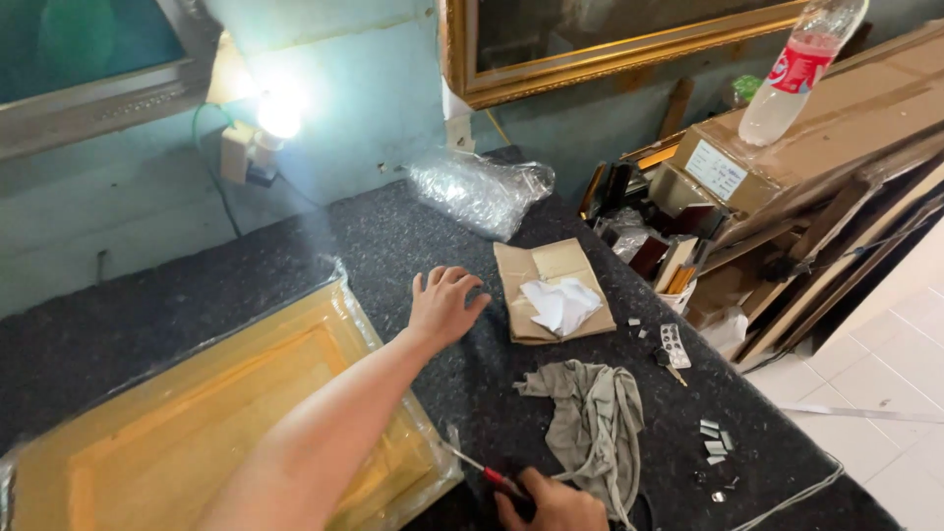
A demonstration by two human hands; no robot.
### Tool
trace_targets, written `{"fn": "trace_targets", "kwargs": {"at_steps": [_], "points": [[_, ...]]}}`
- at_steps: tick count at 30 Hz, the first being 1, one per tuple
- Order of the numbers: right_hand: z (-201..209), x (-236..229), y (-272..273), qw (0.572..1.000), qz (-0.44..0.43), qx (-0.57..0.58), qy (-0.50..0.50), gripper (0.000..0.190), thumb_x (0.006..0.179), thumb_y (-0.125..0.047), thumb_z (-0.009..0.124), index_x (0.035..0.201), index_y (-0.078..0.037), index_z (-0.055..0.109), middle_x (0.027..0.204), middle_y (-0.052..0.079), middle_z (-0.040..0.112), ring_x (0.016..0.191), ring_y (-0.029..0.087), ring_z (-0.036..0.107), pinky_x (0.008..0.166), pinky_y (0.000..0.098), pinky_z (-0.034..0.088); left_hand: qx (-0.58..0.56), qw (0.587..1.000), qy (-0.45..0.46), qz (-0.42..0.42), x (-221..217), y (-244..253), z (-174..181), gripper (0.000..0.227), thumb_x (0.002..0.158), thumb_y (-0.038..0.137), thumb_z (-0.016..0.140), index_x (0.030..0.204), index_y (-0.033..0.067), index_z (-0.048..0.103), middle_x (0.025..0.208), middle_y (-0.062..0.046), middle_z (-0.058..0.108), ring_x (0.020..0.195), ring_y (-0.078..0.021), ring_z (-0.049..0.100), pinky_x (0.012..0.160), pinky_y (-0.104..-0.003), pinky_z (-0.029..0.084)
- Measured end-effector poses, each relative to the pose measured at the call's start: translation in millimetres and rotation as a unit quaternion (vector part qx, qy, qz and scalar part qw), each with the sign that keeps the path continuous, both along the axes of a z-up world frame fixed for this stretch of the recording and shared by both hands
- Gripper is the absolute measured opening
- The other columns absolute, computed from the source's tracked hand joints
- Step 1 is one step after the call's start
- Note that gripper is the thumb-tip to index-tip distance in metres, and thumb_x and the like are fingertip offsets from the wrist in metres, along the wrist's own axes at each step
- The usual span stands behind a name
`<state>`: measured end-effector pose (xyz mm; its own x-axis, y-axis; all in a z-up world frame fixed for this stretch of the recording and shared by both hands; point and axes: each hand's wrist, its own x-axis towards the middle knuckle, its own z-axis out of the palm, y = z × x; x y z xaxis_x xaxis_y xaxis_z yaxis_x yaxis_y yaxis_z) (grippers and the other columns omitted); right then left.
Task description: Removing protective plastic wrap from a wooden picture frame by puncturing it with a screwdriver and peeling it off.
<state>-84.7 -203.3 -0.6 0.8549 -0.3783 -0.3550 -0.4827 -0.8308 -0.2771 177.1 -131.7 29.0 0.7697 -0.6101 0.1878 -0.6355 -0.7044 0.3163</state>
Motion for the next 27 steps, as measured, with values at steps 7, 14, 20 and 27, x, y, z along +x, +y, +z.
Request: {"fn": "trace_targets", "kwargs": {"at_steps": [7,14,20,27], "points": [[5.4,-12.7,5.0,0.995,0.017,-0.039,-0.091,0.034,0.070,-0.059,0.052,0.069,-0.026,0.046,0.062,0.000,0.058,0.071,0.030,0.059,0.058,0.0430,0.041,-0.099,0.989,-0.008,0.112,-87.6,130.4,-31.7,0.028,0.079,0.038,0.056,0.099,0.0203,0.064,0.112,-0.002,0.055,0.110,-0.0253,0.042,0.092,-0.044,0.028],[25.5,-15.8,14.4,0.996,0.021,-0.032,-0.076,0.031,0.075,-0.057,0.047,0.078,-0.028,0.055,0.067,0.001,0.062,0.070,0.027,0.061,0.060,0.0391,0.045,-0.033,0.961,-0.048,0.269,-201.1,224.4,-53.2,0.043,0.071,0.047,0.056,0.108,0.0247,0.056,0.123,-0.003,0.047,0.116,-0.0295,0.038,0.095,-0.048,0.026],[34.2,-15.8,18.0,0.998,-0.005,-0.035,-0.059,0.041,0.075,-0.061,0.041,0.075,-0.022,0.054,0.070,0.007,0.063,0.074,0.030,0.060,0.062,0.0403,0.043,0.032,0.962,0.059,0.265,-244.2,225.9,-28.9,0.057,0.081,0.056,0.034,0.130,0.0280,0.034,0.141,0.002,0.025,0.132,-0.0243,0.014,0.103,-0.050,0.010],[25.1,3.7,15.8,0.952,-0.080,0.251,-0.155,0.040,0.071,-0.038,0.065,0.055,-0.013,0.038,0.046,0.004,0.054,0.043,0.015,0.051,0.051,0.0282,0.036,0.074,0.959,0.101,0.253,-247.5,224.4,-13.7,0.070,0.076,0.068,0.033,0.132,0.0257,0.028,0.144,0.001,0.015,0.134,-0.0253,0.005,0.103,-0.052,0.005]]}}
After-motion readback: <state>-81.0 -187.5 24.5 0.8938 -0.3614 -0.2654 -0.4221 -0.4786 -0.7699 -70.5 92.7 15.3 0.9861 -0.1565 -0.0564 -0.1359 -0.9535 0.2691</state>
